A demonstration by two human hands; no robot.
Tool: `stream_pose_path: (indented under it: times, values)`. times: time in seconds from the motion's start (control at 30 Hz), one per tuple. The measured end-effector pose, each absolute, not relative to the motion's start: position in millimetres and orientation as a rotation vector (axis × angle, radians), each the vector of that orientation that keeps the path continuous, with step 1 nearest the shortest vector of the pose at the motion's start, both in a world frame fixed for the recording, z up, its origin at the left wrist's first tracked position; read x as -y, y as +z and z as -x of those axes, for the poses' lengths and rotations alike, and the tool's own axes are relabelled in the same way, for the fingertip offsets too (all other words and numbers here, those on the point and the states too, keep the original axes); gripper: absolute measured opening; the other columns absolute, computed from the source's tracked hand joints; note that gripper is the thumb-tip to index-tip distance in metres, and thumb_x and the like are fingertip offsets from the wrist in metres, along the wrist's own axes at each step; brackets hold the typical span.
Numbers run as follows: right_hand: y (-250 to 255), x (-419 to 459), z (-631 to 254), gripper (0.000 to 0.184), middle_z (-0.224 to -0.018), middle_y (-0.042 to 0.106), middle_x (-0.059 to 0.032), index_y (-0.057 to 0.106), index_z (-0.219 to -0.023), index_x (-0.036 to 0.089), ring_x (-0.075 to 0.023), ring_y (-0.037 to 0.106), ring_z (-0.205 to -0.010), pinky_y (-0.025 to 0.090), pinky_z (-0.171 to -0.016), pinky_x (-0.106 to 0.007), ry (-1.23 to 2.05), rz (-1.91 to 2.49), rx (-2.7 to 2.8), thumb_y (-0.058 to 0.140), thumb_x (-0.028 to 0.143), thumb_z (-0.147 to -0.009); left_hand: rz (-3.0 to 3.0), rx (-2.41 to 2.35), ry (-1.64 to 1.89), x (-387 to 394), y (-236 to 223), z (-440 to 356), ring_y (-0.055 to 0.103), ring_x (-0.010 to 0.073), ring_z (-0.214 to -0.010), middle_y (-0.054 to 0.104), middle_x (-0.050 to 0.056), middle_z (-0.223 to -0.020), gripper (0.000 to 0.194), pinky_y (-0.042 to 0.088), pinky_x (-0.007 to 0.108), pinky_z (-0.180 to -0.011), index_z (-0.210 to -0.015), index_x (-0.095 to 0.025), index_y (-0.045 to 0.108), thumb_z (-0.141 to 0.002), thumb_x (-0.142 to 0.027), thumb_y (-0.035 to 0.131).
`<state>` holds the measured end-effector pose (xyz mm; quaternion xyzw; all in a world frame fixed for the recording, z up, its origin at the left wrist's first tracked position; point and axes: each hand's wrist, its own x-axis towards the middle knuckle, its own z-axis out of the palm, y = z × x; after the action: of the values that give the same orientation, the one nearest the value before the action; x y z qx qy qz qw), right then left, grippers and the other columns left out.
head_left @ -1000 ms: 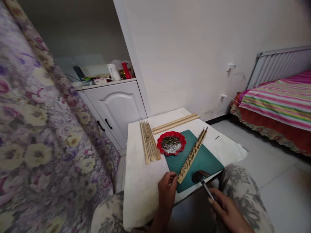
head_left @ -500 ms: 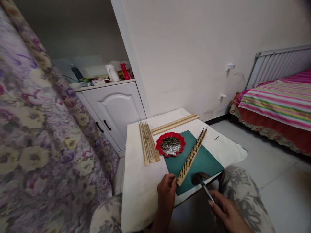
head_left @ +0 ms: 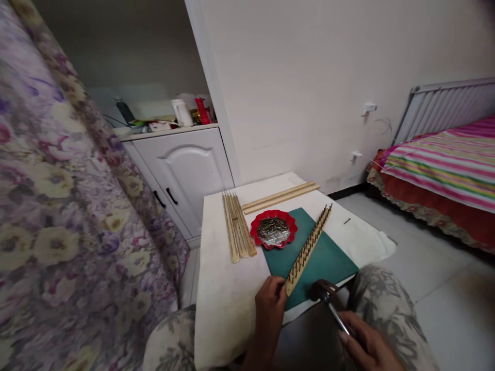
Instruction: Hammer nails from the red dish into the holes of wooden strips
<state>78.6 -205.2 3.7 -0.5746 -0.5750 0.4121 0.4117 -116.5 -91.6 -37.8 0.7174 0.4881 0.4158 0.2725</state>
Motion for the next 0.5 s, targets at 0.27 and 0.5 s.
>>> stream_pose_path:
  times: [0.27, 0.5]
  values:
    - [29.6, 186.5, -55.4, 0.030, -0.078, 0.068, -0.0044, 0.061, -0.107, 0.020, -0.0220, 0.063, -0.072, 0.051, -0.068, -0.030, 0.950, 1.433, 1.672, 0.045, 0.035, -0.087, -1.901, -1.292, 1.133, 89.6, -36.5, 115.4, 0.057, 0.0122, -0.071, 0.059, 0.000, -0.075, 0.012, 0.045, 0.020, -0.066, -0.079, -0.019, 0.061, -0.079, -0.015, 0.050]
    - [29.6, 170.0, -39.9, 0.029, -0.084, 0.068, -0.0072, 0.056, -0.112, 0.020, -0.0223, 0.064, -0.075, 0.051, -0.076, -0.033, 0.766, 1.374, 1.836, 0.040, 0.027, -0.090, -1.867, -1.304, 1.132, 91.6, -34.4, 115.8, 0.055, 0.0119, -0.068, 0.058, -0.001, -0.070, 0.012, 0.044, 0.020, -0.064, -0.073, -0.018, 0.060, -0.079, -0.014, 0.049]
